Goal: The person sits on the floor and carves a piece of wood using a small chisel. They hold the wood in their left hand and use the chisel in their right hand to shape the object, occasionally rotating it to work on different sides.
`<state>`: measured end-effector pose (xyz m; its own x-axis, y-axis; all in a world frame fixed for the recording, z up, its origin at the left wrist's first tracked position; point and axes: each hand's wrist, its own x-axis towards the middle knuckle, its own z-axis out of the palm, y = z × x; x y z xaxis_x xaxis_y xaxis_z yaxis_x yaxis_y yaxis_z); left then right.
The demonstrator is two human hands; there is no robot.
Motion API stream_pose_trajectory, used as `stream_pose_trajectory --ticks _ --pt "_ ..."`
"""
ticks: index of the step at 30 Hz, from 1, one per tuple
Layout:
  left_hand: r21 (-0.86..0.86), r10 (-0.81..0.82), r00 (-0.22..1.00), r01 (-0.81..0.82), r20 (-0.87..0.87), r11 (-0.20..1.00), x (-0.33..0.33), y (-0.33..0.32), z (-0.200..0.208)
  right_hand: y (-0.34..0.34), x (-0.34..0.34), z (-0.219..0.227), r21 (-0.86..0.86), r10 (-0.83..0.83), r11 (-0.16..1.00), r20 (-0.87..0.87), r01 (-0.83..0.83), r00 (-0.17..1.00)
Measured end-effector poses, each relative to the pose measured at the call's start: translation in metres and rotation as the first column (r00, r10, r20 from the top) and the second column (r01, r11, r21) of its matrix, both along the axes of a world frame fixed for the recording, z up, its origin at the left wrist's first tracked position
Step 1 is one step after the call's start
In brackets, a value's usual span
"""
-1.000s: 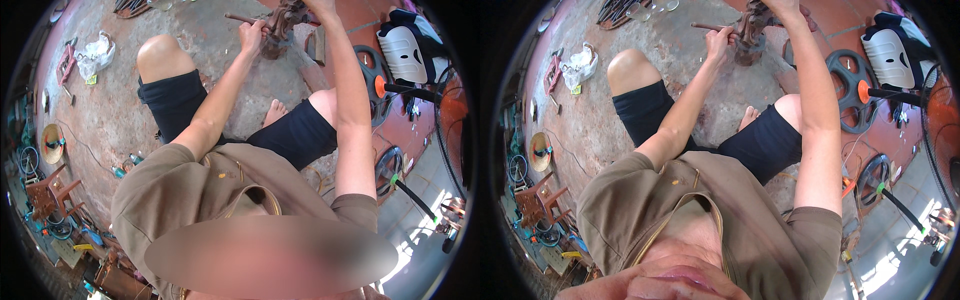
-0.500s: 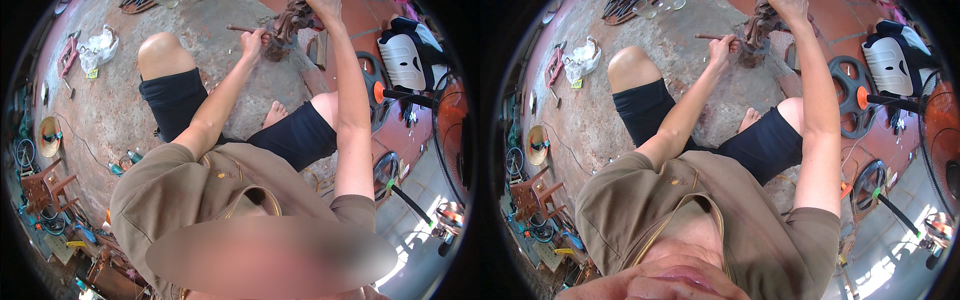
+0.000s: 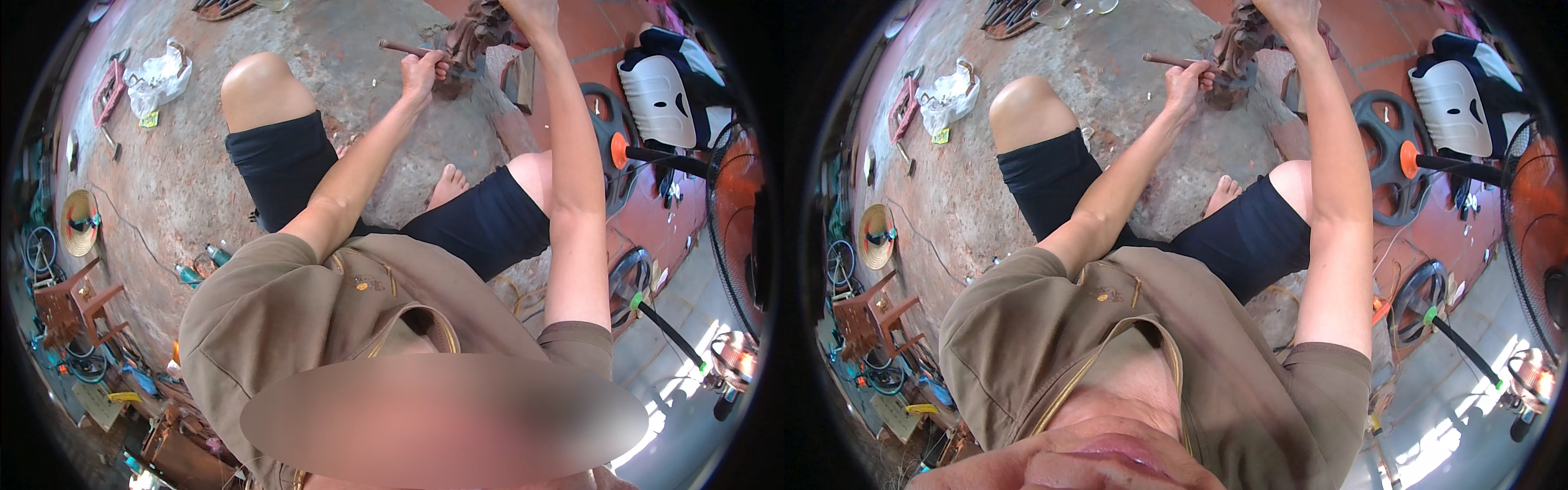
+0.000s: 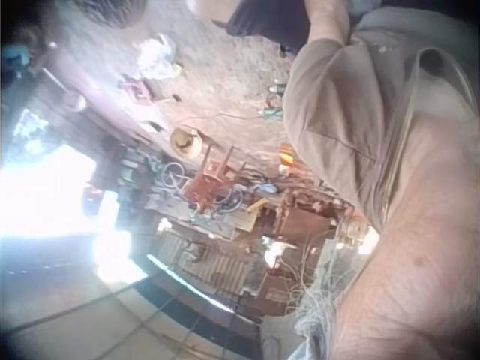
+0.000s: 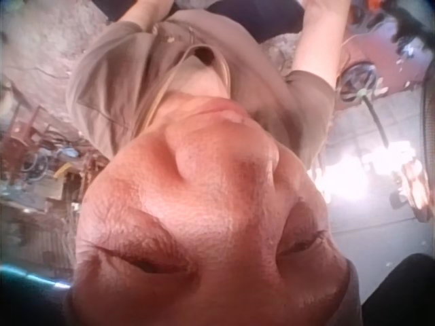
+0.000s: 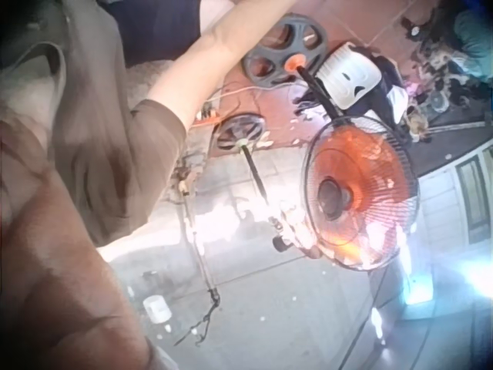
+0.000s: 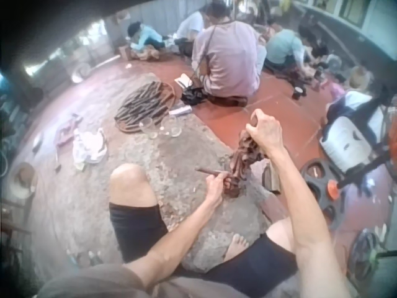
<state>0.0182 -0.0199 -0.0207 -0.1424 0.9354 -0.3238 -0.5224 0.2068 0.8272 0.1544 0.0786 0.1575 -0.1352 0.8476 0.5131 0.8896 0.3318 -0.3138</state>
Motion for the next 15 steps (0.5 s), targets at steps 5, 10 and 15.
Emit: stream_pose_trajectory --ticks 5,10,15 --pt "-0.005 0.1 0.995 -0.1 0.0 0.995 0.0 0.001 -0.004 0.005 -0.001 -0.005 -0.001 -0.013 1.0 0.0 0.013 1.0" --pt "0.033 0.167 0.983 -0.17 0.083 0.985 0.005 0.002 -0.005 0.005 -0.002 -0.008 0.01 0.012 1.0 -0.019 -0.012 1.0" --pt "0.077 0.19 0.979 -0.195 0.07 0.978 0.005 0.007 -0.012 0.002 -0.006 -0.003 -0.01 0.014 1.0 -0.032 -0.014 0.999"
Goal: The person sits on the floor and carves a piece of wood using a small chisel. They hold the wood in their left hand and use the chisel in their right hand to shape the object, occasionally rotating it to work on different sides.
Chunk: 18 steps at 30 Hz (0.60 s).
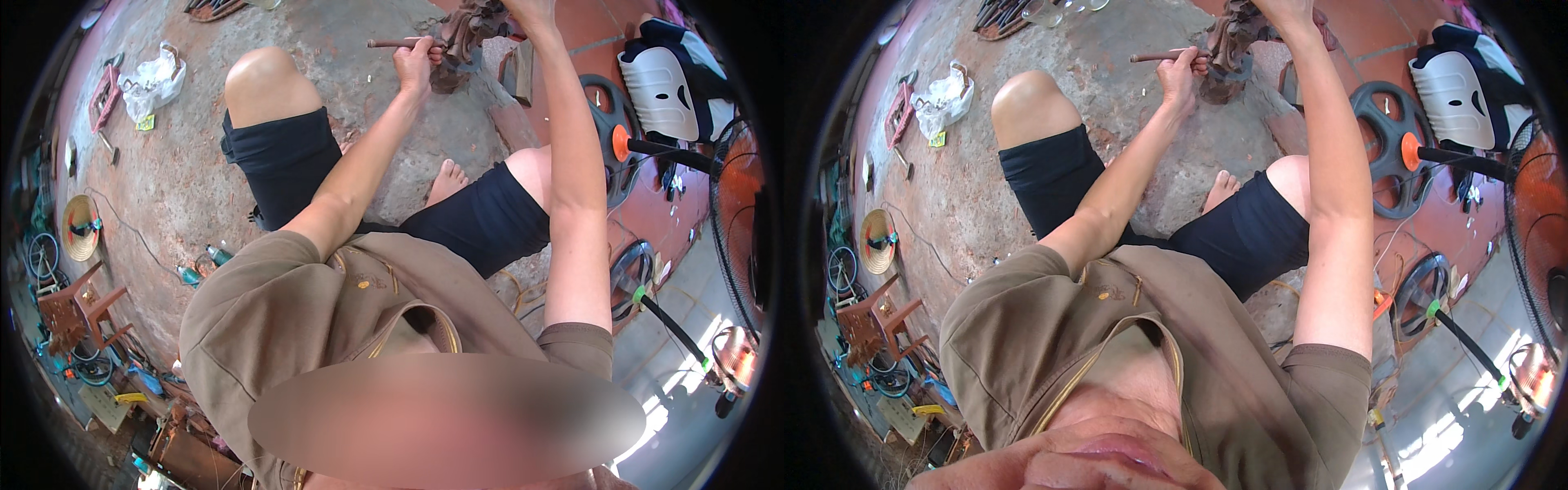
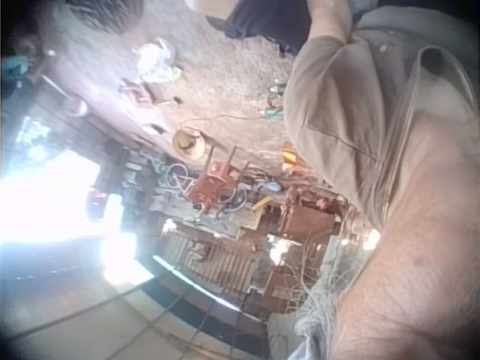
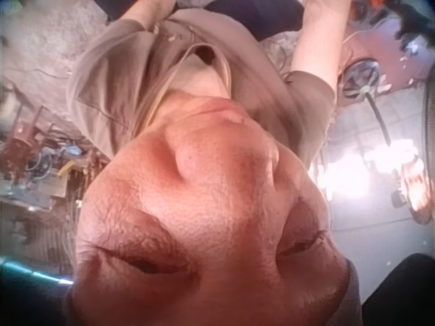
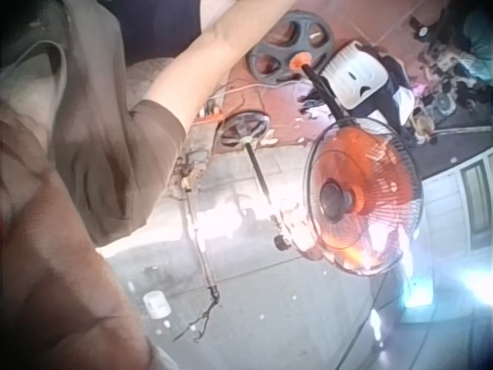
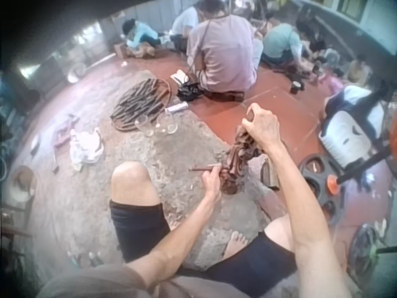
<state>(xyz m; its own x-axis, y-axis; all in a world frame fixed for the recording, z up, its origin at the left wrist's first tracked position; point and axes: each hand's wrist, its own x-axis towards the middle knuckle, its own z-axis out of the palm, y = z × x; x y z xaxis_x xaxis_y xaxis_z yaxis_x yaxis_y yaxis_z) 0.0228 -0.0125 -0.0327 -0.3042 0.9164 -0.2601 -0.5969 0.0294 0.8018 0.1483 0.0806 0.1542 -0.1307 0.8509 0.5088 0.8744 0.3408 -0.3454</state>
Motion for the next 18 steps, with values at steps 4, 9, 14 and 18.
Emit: stream_pose_trajectory --ticks 4,9,14,18 --pt "-0.01 -0.064 0.977 0.063 -0.203 0.998 0.007 -0.006 0.005 0.003 0.007 -0.003 0.044 0.027 0.999 0.004 -0.028 1.0" --pt "-0.085 -0.245 0.873 0.231 -0.421 0.969 -0.006 -0.007 0.015 -0.002 0.007 0.004 -0.024 0.034 0.999 -0.009 -0.034 0.999" --pt "0.054 0.004 0.982 0.006 -0.19 0.999 0.0 -0.006 0.012 -0.003 0.007 0.005 -0.034 0.021 0.999 -0.014 -0.021 1.0" --pt "0.062 -0.015 0.971 0.03 -0.237 0.998 0.009 -0.011 0.013 -0.003 0.007 0.004 -0.015 0.022 1.0 -0.011 -0.023 1.0"
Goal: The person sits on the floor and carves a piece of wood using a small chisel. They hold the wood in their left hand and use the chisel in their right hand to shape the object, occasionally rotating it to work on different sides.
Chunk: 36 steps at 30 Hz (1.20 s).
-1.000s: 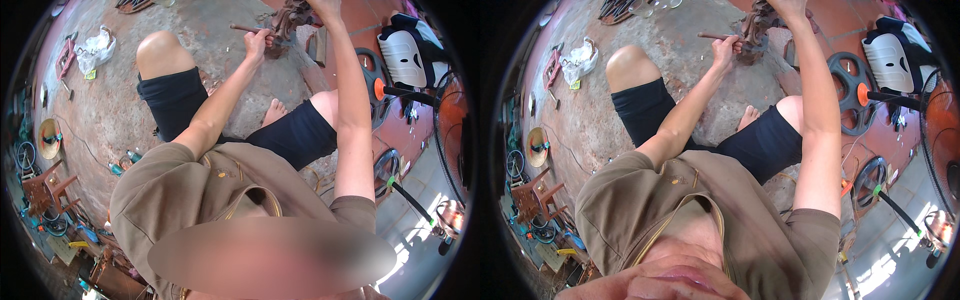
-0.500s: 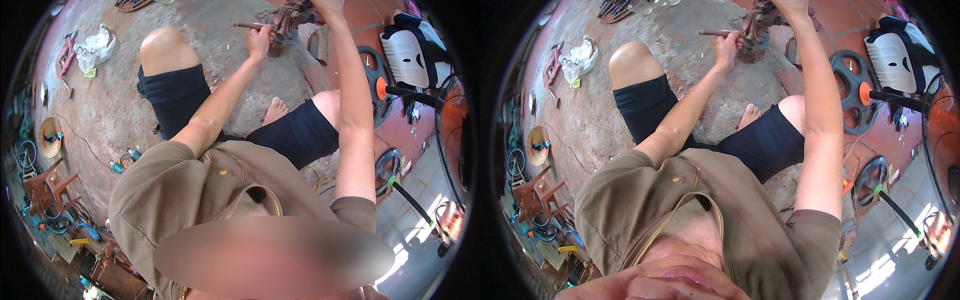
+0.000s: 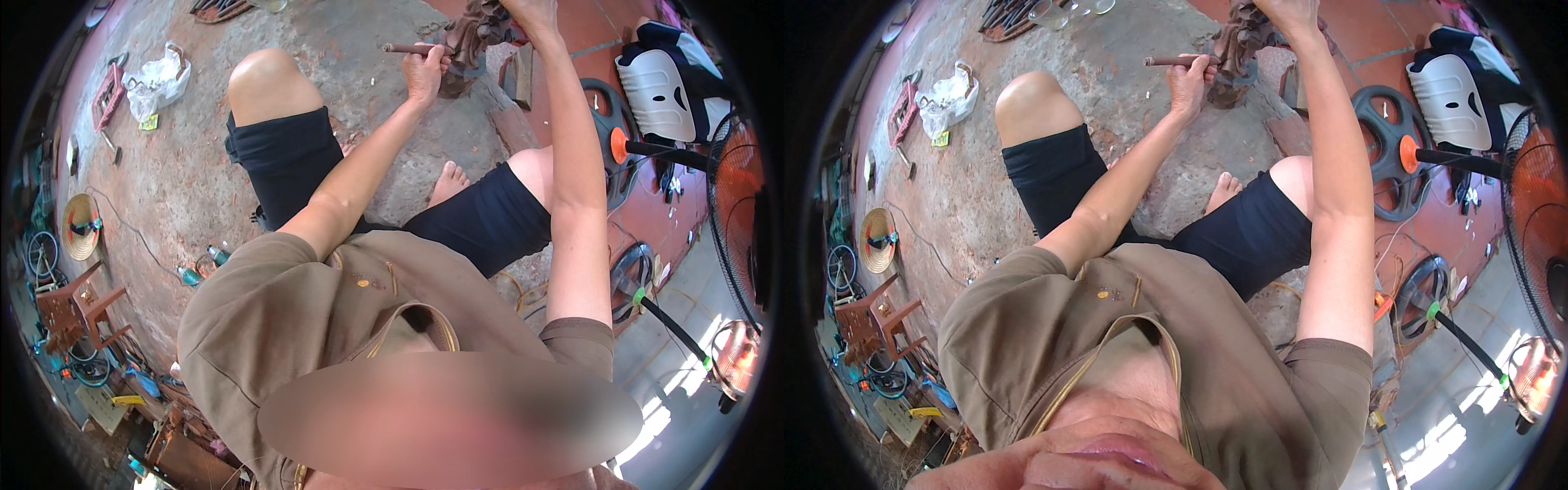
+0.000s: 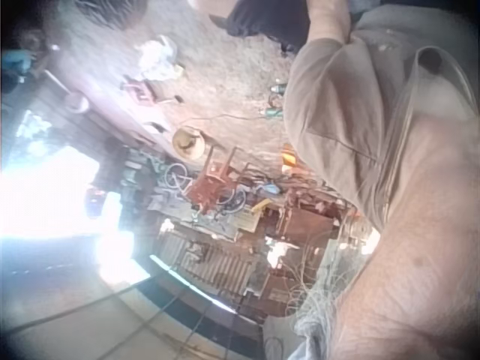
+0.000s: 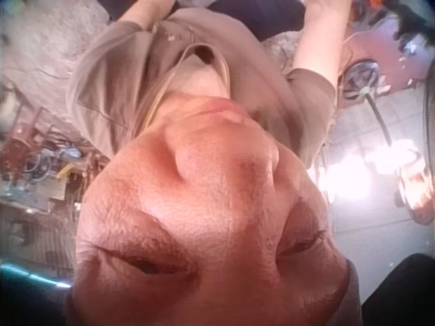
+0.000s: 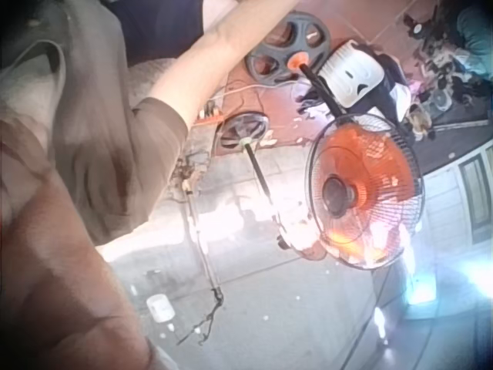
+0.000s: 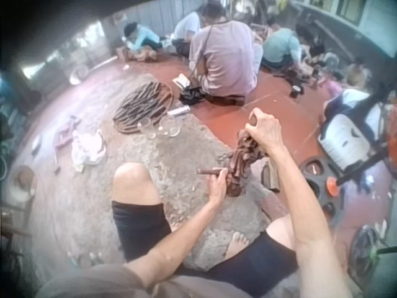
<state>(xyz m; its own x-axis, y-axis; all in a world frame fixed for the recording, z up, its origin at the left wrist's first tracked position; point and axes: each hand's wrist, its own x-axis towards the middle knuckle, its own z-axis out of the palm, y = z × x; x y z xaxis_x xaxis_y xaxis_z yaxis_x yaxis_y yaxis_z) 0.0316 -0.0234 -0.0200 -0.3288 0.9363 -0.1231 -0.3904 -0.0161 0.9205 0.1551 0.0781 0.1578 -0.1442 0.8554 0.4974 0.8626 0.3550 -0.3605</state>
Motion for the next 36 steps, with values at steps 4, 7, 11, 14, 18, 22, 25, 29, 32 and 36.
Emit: stream_pose_trajectory --ticks 4,7,11,14,18,22,25,29,32,36 --pt "-0.138 -0.231 0.963 0.212 -0.138 0.967 -0.005 -0.01 -0.012 0.003 -0.001 0.0 -0.006 -0.011 1.0 0.017 0.011 1.0" --pt "-0.206 -0.212 0.976 0.199 -0.042 0.958 -0.011 -0.013 -0.023 0.004 -0.004 0.001 -0.016 -0.011 1.0 0.014 0.011 1.0" --pt "-0.063 -0.024 0.999 0.025 0.022 0.998 -0.019 -0.005 -0.014 0.006 -0.004 0.0 -0.066 -0.033 0.997 0.0 0.033 0.999" --pt "0.026 0.024 0.997 -0.026 0.078 0.999 -0.005 -0.002 -0.003 0.006 -0.006 0.0 -0.002 -0.031 1.0 0.008 0.031 0.999" --pt "0.059 -0.029 0.978 0.042 -0.209 0.997 -0.017 -0.003 -0.01 0.007 -0.008 0.002 -0.027 -0.032 0.999 0.014 0.032 0.999" --pt "0.025 -0.046 0.841 0.071 -0.54 0.997 -0.022 0.001 -0.002 0.009 -0.005 -0.006 0.016 -0.044 0.999 0.053 0.044 0.998" --pt "0.075 0.031 0.935 -0.005 -0.353 0.997 -0.018 -0.007 -0.01 0.002 -0.013 0.0 -0.011 -0.067 0.998 0.063 0.068 0.996" --pt "0.113 0.052 0.739 0.032 -0.671 0.993 -0.021 -0.004 -0.019 0.002 -0.015 -0.003 -0.003 -0.075 0.997 0.073 0.075 0.995" --pt "-0.006 -0.028 0.763 0.032 -0.646 0.999 -0.031 -0.003 -0.011 0.007 -0.007 -0.003 0.007 -0.15 0.989 0.082 0.15 0.985" --pt "0.095 0.021 0.878 0.028 -0.477 0.995 -0.027 0.006 0.027 0.002 -0.004 0.005 -0.077 -0.1 0.991 0.08 0.106 0.992"
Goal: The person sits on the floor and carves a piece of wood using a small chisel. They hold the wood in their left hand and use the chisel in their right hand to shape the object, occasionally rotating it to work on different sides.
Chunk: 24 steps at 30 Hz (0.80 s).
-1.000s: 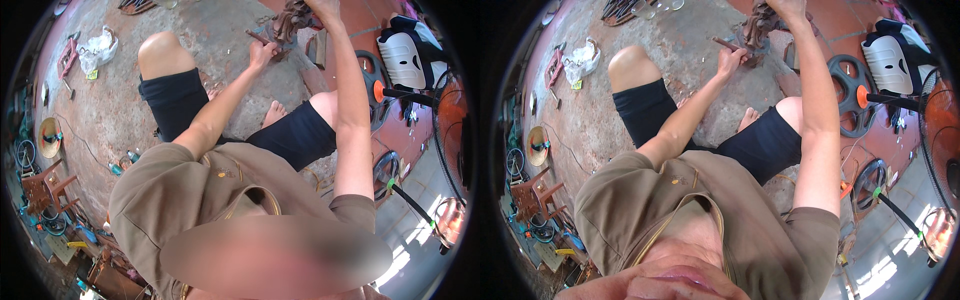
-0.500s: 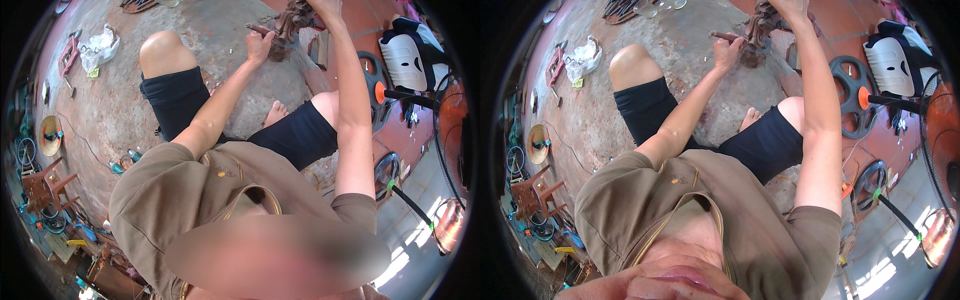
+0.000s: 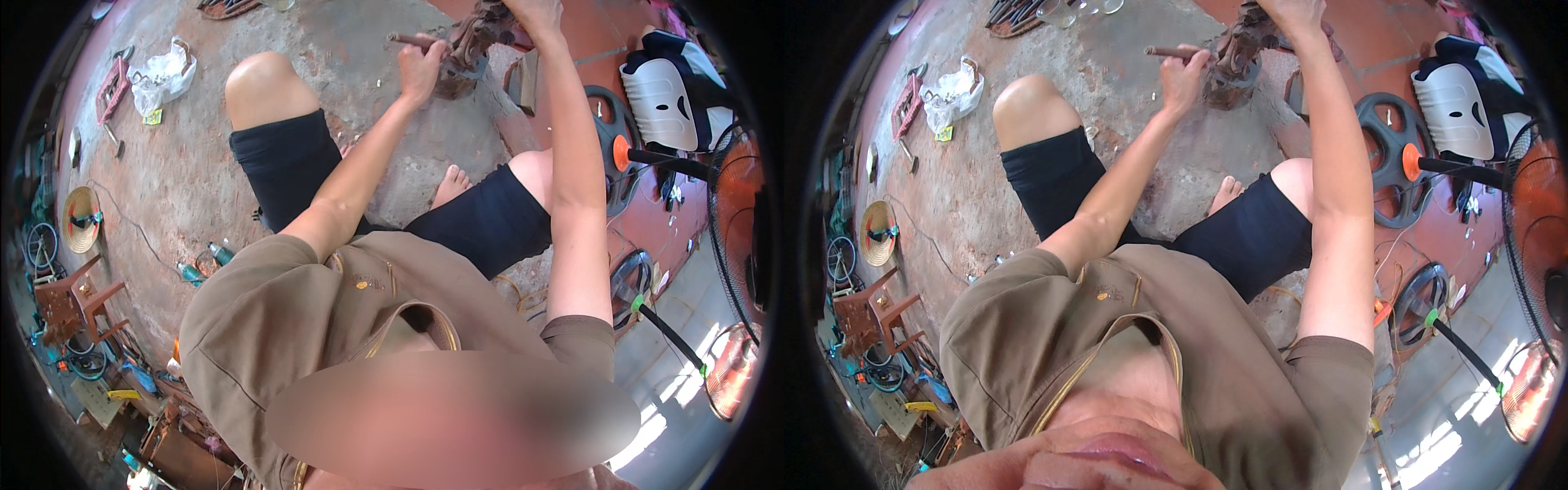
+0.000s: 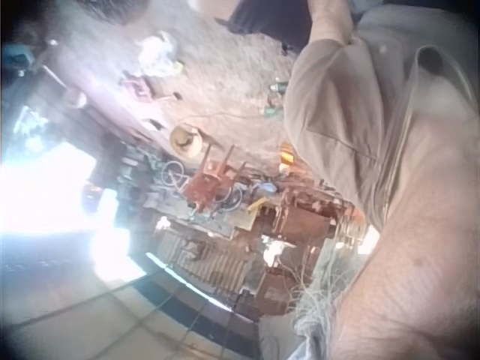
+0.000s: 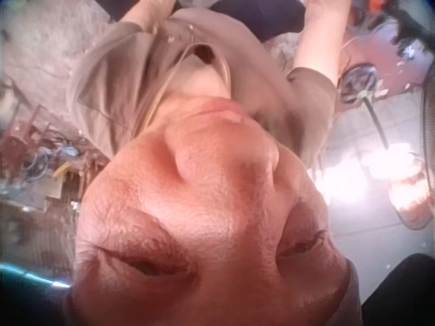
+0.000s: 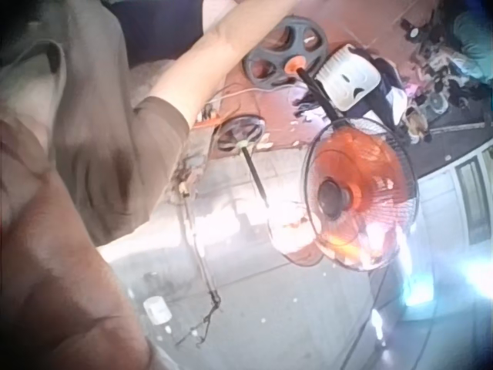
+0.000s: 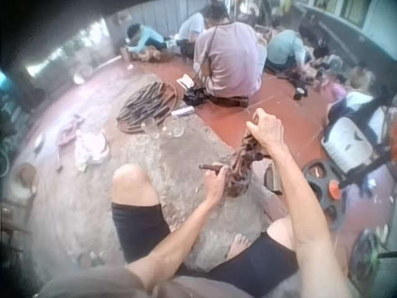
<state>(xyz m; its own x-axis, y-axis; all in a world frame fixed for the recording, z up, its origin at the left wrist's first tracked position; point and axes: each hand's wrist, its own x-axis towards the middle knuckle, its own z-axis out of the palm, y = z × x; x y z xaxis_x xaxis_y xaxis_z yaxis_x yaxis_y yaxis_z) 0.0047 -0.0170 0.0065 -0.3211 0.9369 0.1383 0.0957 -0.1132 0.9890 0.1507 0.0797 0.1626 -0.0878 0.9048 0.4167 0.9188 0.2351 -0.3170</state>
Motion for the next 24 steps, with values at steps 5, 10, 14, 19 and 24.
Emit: stream_pose_trajectory --ticks 5,10,14,19,24 --pt "0.088 0.017 0.99 -0.03 0.139 0.996 0.001 0.015 0.004 -0.003 -0.016 0.012 -0.146 0.156 0.974 -0.114 -0.172 0.981" --pt "0.111 -0.034 0.989 0.05 -0.147 0.993 0.023 0.008 -0.022 0.001 0.011 0.007 -0.066 0.111 0.991 -0.083 -0.117 0.99" --pt "-0.035 -0.091 0.939 0.084 -0.331 0.996 0.007 0.008 -0.021 0.002 0.005 0.005 -0.087 0.13 0.986 -0.12 -0.141 0.984" --pt "-0.2 -0.167 0.977 0.138 -0.131 0.97 -0.012 0.01 0.006 -0.003 0.01 0.016 -0.189 0.171 0.96 -0.193 -0.208 0.966" --pt "0.133 -0.041 0.985 0.019 0.165 0.991 0.015 0.034 0.011 0.001 0.013 0.018 -0.22 0.249 0.924 -0.277 -0.314 0.928"
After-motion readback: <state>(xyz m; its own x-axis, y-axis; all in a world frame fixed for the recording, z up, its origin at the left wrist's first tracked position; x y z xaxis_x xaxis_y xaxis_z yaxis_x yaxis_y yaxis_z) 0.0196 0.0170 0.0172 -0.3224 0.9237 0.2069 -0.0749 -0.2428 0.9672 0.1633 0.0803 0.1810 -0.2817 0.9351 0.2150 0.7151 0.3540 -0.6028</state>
